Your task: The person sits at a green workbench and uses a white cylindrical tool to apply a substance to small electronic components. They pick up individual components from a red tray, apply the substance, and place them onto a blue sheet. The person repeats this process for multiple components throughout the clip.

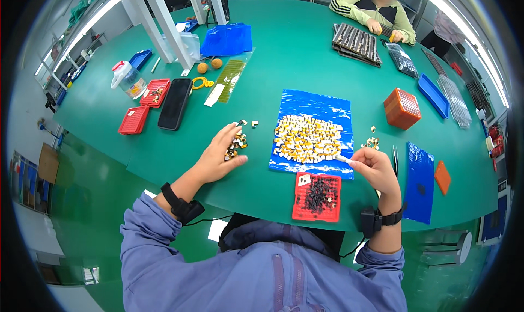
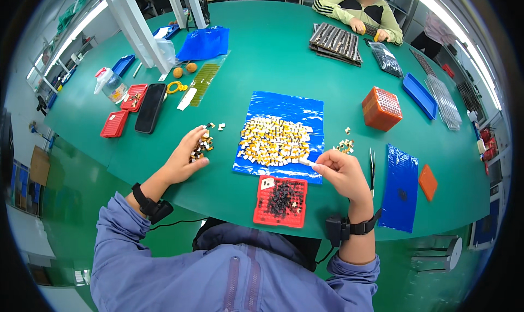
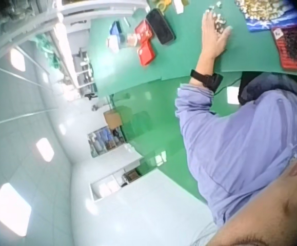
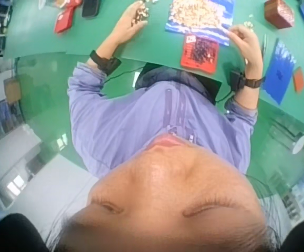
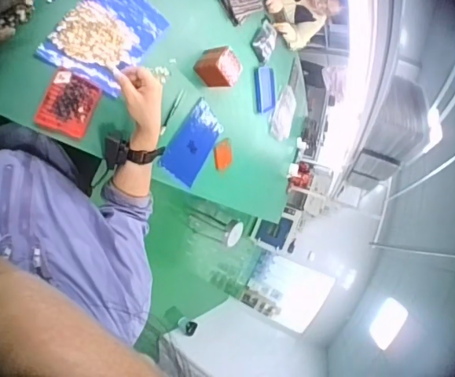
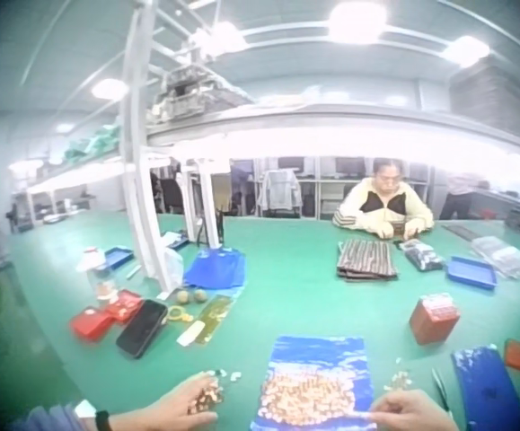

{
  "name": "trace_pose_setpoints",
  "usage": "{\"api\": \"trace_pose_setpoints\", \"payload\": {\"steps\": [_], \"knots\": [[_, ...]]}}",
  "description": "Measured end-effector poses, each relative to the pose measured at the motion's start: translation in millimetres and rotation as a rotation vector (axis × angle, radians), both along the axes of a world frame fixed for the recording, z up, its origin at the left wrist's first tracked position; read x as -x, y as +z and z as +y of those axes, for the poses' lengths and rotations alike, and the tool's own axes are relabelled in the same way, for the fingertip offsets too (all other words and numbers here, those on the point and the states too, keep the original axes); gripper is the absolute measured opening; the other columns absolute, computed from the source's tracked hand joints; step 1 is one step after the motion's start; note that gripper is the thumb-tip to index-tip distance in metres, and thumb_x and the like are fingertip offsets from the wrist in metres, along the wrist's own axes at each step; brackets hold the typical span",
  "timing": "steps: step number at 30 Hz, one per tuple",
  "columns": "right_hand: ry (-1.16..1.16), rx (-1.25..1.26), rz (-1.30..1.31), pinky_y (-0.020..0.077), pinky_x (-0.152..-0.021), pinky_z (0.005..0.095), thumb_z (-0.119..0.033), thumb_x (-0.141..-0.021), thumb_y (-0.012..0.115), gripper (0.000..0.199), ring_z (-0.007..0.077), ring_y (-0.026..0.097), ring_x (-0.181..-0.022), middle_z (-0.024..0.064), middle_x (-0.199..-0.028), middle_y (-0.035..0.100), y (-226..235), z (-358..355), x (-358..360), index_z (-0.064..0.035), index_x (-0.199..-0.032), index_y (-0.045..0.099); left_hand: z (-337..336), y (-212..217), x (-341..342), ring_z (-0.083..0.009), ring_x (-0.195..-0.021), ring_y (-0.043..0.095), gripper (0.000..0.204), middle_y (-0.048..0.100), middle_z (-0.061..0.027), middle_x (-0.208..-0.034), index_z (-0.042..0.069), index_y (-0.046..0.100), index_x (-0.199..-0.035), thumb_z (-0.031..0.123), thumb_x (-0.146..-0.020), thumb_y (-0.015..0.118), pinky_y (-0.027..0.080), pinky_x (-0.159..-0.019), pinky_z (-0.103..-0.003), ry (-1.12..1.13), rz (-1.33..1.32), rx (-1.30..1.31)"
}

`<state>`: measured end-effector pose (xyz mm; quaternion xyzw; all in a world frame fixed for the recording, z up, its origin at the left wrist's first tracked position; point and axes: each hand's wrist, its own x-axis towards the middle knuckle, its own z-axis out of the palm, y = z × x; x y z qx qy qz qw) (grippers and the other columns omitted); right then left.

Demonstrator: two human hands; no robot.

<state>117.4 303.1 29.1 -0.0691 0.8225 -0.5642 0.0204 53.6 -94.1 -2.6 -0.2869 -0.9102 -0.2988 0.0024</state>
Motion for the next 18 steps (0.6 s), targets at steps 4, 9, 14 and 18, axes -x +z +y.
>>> {"api": "trace_pose_setpoints", "payload": {"steps": [4,9,14,18], "knots": [[0.003,0.027,0.003,0.0301,-0.046,0.0174,-0.008,-0.082,0.067,0.011,-0.0007,0.041,-0.054,-0.0048,-0.061,0.053,1,-2,0,0.0009,-0.08,0.061,2,-9,0,-0.0233,-0.125,0.037,0.056,0.038,-0.0139,-0.135,0.001,0.032,-0.136,0.026,-0.091,0.054,0.029,-0.105,-0.035,0.016,-0.385,-0.672],[0.009,0.008,-0.011,0.0324,-0.047,0.0173,-0.008,-0.082,0.067,0.01,-0.0004,0.043,-0.055,-0.0042,-0.063,0.055,5,-3,-1,0.0005,-0.079,0.061,-10,12,0,-0.0187,-0.11,0.048,0.044,0.051,-0.009,-0.113,0.004,0.047,-0.121,0.018,-0.083,0.065,0.04,-0.091,-0.032,0.086,-0.075,-0.291],[0.005,0.001,-0.017,0.033,-0.047,0.0177,-0.008,-0.082,0.067,0.01,-0.0001,0.044,-0.055,-0.0039,-0.063,0.055,10,-4,-4,0.0001,-0.079,0.061,-12,54,-21,-0.0149,-0.071,0.058,0.041,0.055,-0.007,-0.084,0.003,0.051,-0.101,0.016,-0.071,0.076,0.048,-0.063,-0.03,0.148,-0.259,0.205],[0.02,-0.016,-0.001,0.033,-0.047,0.0178,-0.008,-0.081,0.067,0.011,0.0,0.044,-0.055,-0.0037,-0.063,0.055,9,-3,-4,0.0,-0.08,0.061,-9,38,-25,-0.013,-0.061,0.056,0.031,0.055,-0.0062,-0.076,0.002,0.052,-0.093,0.01,-0.073,0.074,0.047,-0.058,-0.026,0.183,-0.369,0.036]]}}
